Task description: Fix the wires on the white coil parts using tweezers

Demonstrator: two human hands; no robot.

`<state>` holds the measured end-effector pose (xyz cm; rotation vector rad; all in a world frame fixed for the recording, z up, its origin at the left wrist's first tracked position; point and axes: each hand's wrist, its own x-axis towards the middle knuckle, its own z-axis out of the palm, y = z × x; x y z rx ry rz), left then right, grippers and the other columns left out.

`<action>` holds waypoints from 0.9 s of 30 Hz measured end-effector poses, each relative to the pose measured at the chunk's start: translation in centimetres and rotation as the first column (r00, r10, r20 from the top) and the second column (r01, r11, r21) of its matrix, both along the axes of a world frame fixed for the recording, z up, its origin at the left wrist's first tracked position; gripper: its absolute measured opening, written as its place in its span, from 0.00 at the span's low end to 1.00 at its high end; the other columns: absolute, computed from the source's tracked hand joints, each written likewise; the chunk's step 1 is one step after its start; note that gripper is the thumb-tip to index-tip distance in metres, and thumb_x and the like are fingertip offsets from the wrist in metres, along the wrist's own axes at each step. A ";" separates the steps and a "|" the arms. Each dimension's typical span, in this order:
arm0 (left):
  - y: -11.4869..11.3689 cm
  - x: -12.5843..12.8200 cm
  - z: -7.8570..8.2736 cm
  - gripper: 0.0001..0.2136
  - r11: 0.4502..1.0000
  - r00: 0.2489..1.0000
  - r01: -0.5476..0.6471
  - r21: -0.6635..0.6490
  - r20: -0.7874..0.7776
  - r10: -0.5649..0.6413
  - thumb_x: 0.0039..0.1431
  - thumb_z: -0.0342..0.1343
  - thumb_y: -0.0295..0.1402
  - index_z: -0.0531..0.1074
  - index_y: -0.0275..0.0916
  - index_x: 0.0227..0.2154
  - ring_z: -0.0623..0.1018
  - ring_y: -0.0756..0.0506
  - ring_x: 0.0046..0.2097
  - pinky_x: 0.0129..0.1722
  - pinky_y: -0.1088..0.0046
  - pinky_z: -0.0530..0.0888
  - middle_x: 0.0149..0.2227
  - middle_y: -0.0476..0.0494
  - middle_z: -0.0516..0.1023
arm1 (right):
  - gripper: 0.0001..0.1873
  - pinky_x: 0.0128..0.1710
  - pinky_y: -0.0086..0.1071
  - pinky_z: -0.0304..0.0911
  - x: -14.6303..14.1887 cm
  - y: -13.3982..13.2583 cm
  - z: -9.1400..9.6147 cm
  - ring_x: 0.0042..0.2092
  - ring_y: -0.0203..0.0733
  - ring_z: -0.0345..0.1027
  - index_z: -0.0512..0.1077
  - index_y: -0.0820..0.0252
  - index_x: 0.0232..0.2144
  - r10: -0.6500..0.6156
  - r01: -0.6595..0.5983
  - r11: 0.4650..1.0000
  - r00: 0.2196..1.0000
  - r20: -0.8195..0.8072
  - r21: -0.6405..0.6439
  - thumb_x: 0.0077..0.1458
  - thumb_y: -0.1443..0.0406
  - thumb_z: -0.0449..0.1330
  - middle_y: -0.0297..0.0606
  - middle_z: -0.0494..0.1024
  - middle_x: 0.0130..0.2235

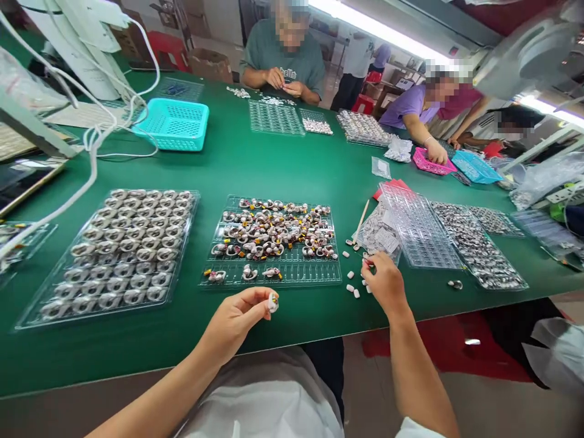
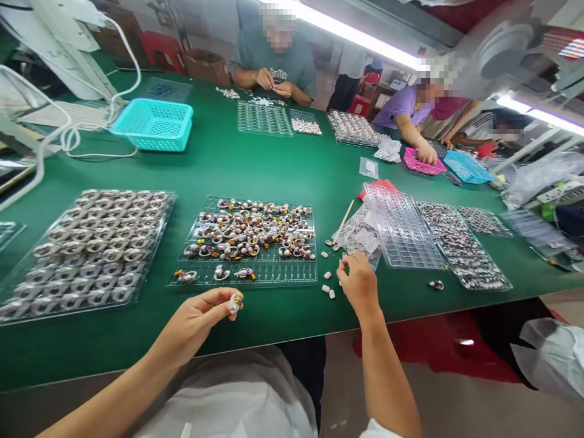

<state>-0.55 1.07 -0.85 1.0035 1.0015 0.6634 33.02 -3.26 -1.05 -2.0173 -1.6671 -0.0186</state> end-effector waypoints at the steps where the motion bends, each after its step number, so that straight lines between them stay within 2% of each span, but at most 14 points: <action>1: -0.1 0.0 0.0 0.08 1.000 0.999 -0.016 -0.008 0.029 0.016 0.52 0.66 0.37 0.80 0.37 0.30 0.72 0.50 0.31 0.35 0.75 0.70 0.29 0.47 0.78 | 0.06 0.37 0.36 0.65 -1.4 -0.6 0.4 0.34 0.42 0.67 0.71 0.58 0.30 0.029 -0.029 1.000 0.999 -0.032 0.012 0.59 0.67 0.56 0.38 0.73 0.32; 2: -0.2 0.1 0.0 0.08 1.000 0.998 -0.027 -0.016 0.061 0.028 0.53 0.66 0.37 0.80 0.37 0.31 0.73 0.49 0.32 0.36 0.75 0.71 0.30 0.47 0.79 | 0.06 0.35 0.33 0.65 -3.2 -1.2 0.8 0.33 0.40 0.67 0.70 0.58 0.30 0.072 -0.069 0.997 0.993 -0.093 0.033 0.61 0.65 0.57 0.37 0.73 0.33; 3: -0.4 0.3 0.1 0.08 0.999 0.995 -0.033 -0.024 0.098 0.035 0.54 0.66 0.37 0.81 0.37 0.31 0.74 0.49 0.33 0.37 0.75 0.72 0.32 0.46 0.80 | 0.05 0.32 0.32 0.64 -5.1 -1.9 1.1 0.33 0.39 0.67 0.71 0.57 0.31 0.113 -0.087 0.991 0.955 -0.273 0.104 0.60 0.65 0.59 0.37 0.74 0.34; 4: -0.6 0.5 0.3 0.08 0.999 0.991 -0.022 -0.036 0.133 0.027 0.54 0.66 0.37 0.81 0.37 0.33 0.76 0.48 0.35 0.40 0.74 0.73 0.35 0.44 0.82 | 0.03 0.32 0.31 0.64 -7.2 -2.6 1.4 0.34 0.38 0.68 0.72 0.57 0.32 0.182 -0.123 0.979 0.883 -0.434 0.159 0.59 0.65 0.61 0.37 0.74 0.36; 6: -0.9 1.0 0.9 0.10 0.999 0.976 0.006 -0.049 0.219 0.005 0.55 0.66 0.38 0.82 0.38 0.37 0.79 0.44 0.43 0.46 0.71 0.74 0.44 0.40 0.83 | 0.02 0.30 0.30 0.63 -11.2 -3.7 1.3 0.34 0.37 0.69 0.74 0.55 0.34 0.290 -0.147 0.952 0.706 -0.646 0.268 0.58 0.68 0.62 0.36 0.74 0.38; 9: -1.6 1.6 1.9 0.11 0.996 0.950 0.068 -0.048 0.307 -0.050 0.54 0.67 0.38 0.81 0.36 0.36 0.80 0.41 0.49 0.51 0.66 0.74 0.48 0.36 0.83 | 0.04 0.29 0.29 0.62 -15.8 -4.3 0.1 0.34 0.36 0.68 0.75 0.55 0.34 0.348 -0.037 0.924 0.487 -0.801 0.380 0.58 0.69 0.63 0.35 0.72 0.35; 11: -2.0 1.7 2.4 0.12 0.997 0.942 0.066 -0.039 0.332 -0.050 0.53 0.68 0.39 0.81 0.35 0.35 0.81 0.41 0.47 0.50 0.65 0.75 0.47 0.35 0.84 | 0.02 0.29 0.29 0.63 -17.4 -4.0 -0.9 0.33 0.36 0.67 0.74 0.56 0.34 0.308 0.054 0.929 0.431 -0.848 0.365 0.58 0.68 0.62 0.34 0.70 0.34; 12: -2.2 1.7 2.5 0.12 0.998 0.941 0.058 -0.034 0.336 -0.043 0.53 0.68 0.39 0.80 0.35 0.35 0.81 0.40 0.47 0.50 0.64 0.76 0.47 0.34 0.84 | 0.01 0.29 0.29 0.63 -17.9 -3.8 -1.3 0.33 0.36 0.67 0.74 0.56 0.34 0.282 0.083 0.933 0.436 -0.855 0.350 0.58 0.68 0.62 0.34 0.70 0.34; 14: -2.4 1.4 2.7 0.13 0.998 0.943 0.049 -0.026 0.331 -0.038 0.53 0.68 0.40 0.79 0.35 0.35 0.82 0.40 0.47 0.49 0.63 0.76 0.47 0.33 0.83 | 0.01 0.29 0.29 0.64 -18.3 -3.7 -1.8 0.33 0.37 0.68 0.73 0.56 0.33 0.240 0.099 0.940 0.492 -0.837 0.328 0.59 0.67 0.62 0.34 0.71 0.34; 17: -2.5 1.1 2.7 0.13 0.999 0.946 0.046 -0.027 0.323 -0.035 0.54 0.68 0.39 0.79 0.34 0.35 0.82 0.40 0.47 0.50 0.63 0.76 0.47 0.32 0.83 | 0.02 0.30 0.29 0.65 -18.2 -3.8 -1.8 0.34 0.37 0.69 0.73 0.55 0.34 0.226 0.054 0.944 0.611 -0.759 0.325 0.59 0.68 0.61 0.34 0.73 0.34; 21: -2.2 0.8 2.7 0.13 0.998 0.948 0.049 -0.035 0.317 -0.035 0.54 0.68 0.39 0.79 0.34 0.36 0.82 0.41 0.47 0.52 0.63 0.76 0.46 0.34 0.84 | 0.06 0.31 0.30 0.68 -17.9 -4.1 -1.4 0.35 0.37 0.71 0.72 0.54 0.40 0.233 0.003 0.943 0.707 -0.668 0.332 0.60 0.69 0.61 0.35 0.75 0.37; 27: -1.6 0.3 2.6 0.13 0.999 0.963 0.042 0.012 0.264 -0.044 0.54 0.67 0.39 0.79 0.34 0.38 0.82 0.44 0.42 0.48 0.67 0.77 0.41 0.38 0.85 | 0.19 0.35 0.34 0.73 -17.0 -3.5 -0.4 0.41 0.41 0.75 0.72 0.49 0.50 0.380 -0.226 0.892 0.842 -0.382 0.391 0.59 0.73 0.61 0.39 0.78 0.41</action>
